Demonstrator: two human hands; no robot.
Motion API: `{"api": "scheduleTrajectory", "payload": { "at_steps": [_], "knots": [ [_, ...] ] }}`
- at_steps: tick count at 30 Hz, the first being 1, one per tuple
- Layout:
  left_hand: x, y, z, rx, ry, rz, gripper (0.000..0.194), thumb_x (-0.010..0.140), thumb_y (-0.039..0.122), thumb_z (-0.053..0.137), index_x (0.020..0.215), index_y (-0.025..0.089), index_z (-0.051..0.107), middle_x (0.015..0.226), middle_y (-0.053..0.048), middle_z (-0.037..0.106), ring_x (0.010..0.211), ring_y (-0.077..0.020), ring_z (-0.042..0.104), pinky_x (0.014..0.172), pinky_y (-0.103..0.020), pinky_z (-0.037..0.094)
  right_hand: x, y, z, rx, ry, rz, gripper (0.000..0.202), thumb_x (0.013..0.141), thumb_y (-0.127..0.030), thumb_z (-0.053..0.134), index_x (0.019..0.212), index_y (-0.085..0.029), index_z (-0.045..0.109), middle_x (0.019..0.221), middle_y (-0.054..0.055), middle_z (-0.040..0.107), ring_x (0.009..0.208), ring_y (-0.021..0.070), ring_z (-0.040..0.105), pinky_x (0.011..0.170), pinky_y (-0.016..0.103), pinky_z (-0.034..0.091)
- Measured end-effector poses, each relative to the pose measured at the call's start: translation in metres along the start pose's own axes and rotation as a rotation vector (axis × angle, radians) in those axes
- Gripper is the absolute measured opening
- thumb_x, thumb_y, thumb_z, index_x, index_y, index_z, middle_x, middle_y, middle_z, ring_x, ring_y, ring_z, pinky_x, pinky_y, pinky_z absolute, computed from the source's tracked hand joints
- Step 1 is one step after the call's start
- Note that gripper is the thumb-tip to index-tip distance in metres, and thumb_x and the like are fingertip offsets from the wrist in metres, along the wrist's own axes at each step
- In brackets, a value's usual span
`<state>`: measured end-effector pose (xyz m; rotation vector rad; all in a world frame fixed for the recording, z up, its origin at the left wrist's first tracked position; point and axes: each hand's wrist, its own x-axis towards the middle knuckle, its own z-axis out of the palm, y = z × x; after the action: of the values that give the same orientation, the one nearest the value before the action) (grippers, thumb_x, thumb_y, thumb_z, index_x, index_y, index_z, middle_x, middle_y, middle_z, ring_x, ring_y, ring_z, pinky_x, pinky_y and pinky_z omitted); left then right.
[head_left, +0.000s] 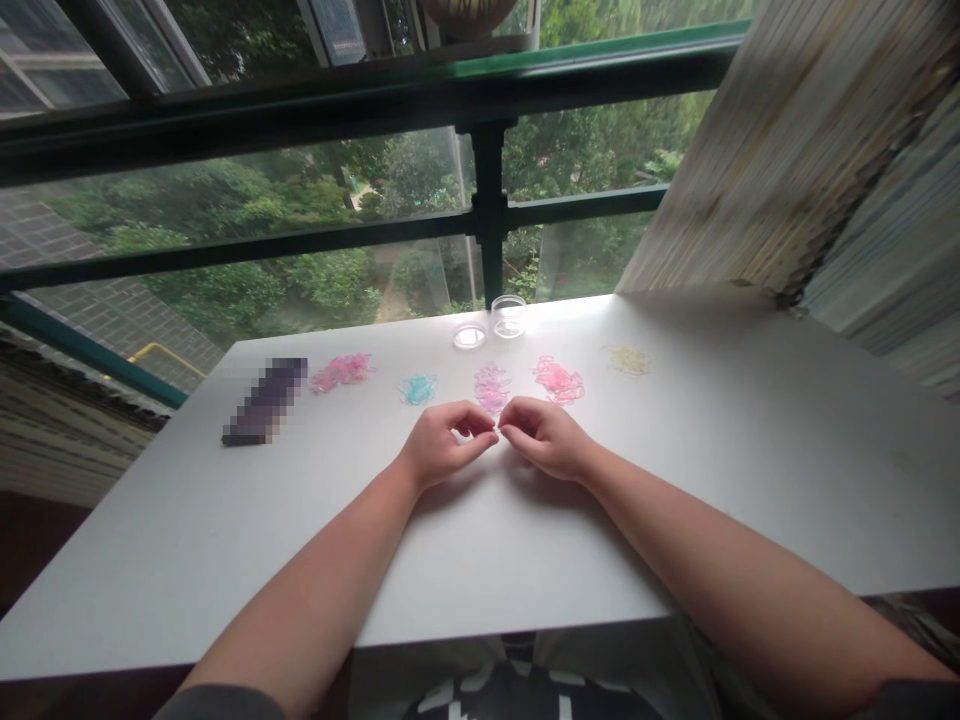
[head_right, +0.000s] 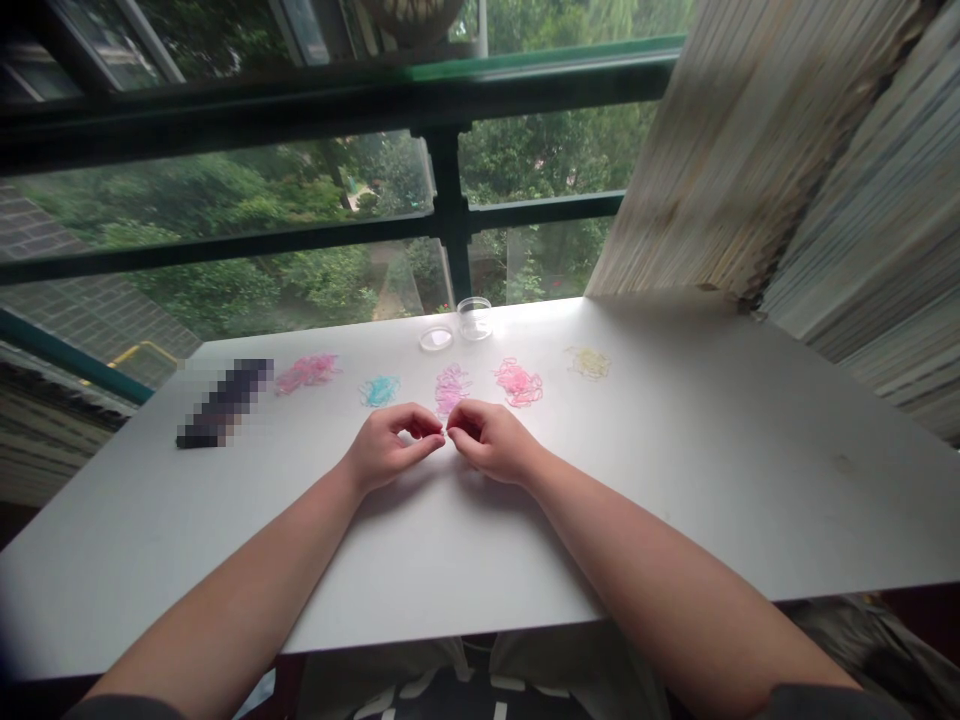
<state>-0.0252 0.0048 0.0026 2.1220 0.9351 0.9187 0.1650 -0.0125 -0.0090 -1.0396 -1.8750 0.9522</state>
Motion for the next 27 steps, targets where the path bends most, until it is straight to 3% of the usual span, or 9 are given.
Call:
{"api": "scheduleTrajectory", "payload": {
  "at_steps": [10, 27],
  "knots": [
    [0.0001, 0.0002, -0.0015, 0.023, -0.017, -0.003, 0.01, 0.075, 0.022, 0.063, 0.082, 0.015, 0.064, 0.075, -0.003, 0.067, 0.067, -0.0111, 0.059, 0.064, -0.023, 0.047, 0.0008, -0.0002, -0.0002, -0.027, 0.037, -0.02, 0.004, 0.079, -0.016, 0.05, 0.078, -0.018, 0.054, 0.064, -0.003, 0.052, 0.053, 0.0084, 0.044, 0.05, 0.02, 0.036],
    [0.0003, -0.0011, -0.0013, 0.031, 0.032, 0.033, 0.008, 0.075, 0.019, 0.062, 0.082, 0.016, 0.064, 0.076, -0.003, 0.067, 0.066, -0.0111, 0.059, 0.065, -0.023, 0.048, 0.0007, 0.0026, -0.0014, -0.024, -0.007, 0.003, 0.004, 0.078, -0.015, 0.05, 0.079, -0.018, 0.053, 0.06, -0.004, 0.05, 0.05, 0.0081, 0.045, 0.048, 0.02, 0.035]
  ]
}}
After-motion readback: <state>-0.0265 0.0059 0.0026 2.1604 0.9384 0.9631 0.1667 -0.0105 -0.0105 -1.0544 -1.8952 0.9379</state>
